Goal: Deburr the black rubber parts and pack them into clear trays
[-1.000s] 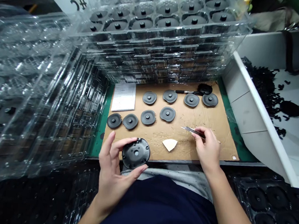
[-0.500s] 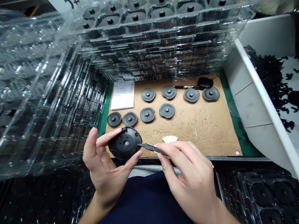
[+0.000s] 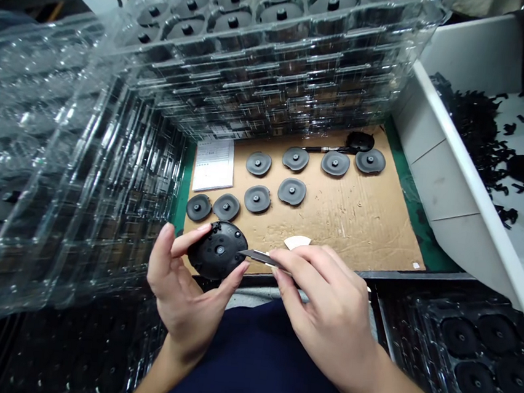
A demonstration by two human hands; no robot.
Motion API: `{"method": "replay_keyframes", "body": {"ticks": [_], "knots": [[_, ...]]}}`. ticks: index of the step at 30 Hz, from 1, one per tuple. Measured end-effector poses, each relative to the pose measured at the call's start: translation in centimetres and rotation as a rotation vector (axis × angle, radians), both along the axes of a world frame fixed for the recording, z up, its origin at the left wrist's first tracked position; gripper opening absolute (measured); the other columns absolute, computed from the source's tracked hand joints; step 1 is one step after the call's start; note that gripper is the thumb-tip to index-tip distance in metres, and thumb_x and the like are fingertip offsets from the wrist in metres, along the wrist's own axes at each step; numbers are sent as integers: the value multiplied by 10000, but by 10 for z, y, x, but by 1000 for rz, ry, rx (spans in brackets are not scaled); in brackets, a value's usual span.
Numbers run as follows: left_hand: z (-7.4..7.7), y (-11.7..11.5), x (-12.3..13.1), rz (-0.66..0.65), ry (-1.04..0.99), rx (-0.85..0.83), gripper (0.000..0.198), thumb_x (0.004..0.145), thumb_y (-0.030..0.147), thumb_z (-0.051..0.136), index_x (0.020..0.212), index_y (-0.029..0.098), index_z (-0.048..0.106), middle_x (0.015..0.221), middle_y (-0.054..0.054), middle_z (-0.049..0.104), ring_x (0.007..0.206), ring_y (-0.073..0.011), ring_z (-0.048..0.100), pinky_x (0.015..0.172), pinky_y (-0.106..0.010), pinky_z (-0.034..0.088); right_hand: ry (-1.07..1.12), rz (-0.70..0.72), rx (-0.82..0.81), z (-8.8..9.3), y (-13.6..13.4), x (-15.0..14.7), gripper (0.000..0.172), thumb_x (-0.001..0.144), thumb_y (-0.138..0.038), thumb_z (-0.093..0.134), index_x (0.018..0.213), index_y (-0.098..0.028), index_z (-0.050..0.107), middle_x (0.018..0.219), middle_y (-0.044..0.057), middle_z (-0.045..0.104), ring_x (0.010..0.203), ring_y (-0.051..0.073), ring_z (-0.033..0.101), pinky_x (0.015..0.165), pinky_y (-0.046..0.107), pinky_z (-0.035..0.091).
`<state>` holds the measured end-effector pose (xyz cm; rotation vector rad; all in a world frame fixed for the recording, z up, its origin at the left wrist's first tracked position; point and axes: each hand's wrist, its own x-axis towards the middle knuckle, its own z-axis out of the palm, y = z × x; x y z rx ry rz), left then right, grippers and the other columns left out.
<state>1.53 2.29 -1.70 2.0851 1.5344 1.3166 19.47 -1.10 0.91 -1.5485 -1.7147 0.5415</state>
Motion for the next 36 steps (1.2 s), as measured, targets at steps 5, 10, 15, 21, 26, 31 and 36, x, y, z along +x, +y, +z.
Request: {"method": "replay_keyframes", "body": {"ticks": [5,10,15,21,26,31,36], "knots": [[-1,0,-2,-19,1,4,1033,585,204,832,1424,244,229,1219,-131,556,1076,-267,558,968,-473,421,-16,23,7,3,-1,0,282,813,-115,617,1070,-229,643,953,35,656,875,156,602,810,292,494],[-2,1,-5,-47,-16,-6,1089,541,159,849,1432,239,227,1216,-135,550,1091,-277,549,977,-482,419,40,87,-16,7,-6,2,250,815,-127,615,1034,-241,658,920,18,659,846,143,613,755,261,500],[-1,2,-5,-57,-19,-3,1098,531,147,851,1433,233,231,1204,-137,552,1095,-280,548,994,-487,403,14,-141,-65,-26,0,19,178,849,-206,591,1012,-243,653,989,23,662,918,167,618,834,298,493],[1,0,-2,-79,-55,-51,1079,543,132,841,1433,226,239,1186,-132,559,1094,-273,547,1002,-475,404,-200,-363,-62,-104,13,61,173,860,-279,560,968,-209,676,955,76,645,954,238,583,867,437,463],[2,-2,2,-109,-75,-42,1049,562,158,835,1428,233,248,1185,-124,572,1109,-269,547,1024,-476,384,-246,-365,19,-107,9,55,289,861,-256,553,1138,-242,634,1168,125,537,1124,302,477,964,561,355],[5,-15,14,-258,-292,-481,824,700,227,748,1399,254,314,1254,-124,562,1186,-268,524,1020,-423,413,-106,-9,111,-50,-17,27,440,858,-319,579,1290,-271,516,1256,82,498,990,165,575,888,307,498],[-18,-34,35,-767,-488,-1129,720,736,673,507,1346,297,434,1237,-129,616,967,-312,656,780,-417,552,99,107,-159,-24,-54,59,157,856,-351,592,908,-249,699,1033,-24,670,951,91,624,881,204,470]]}}
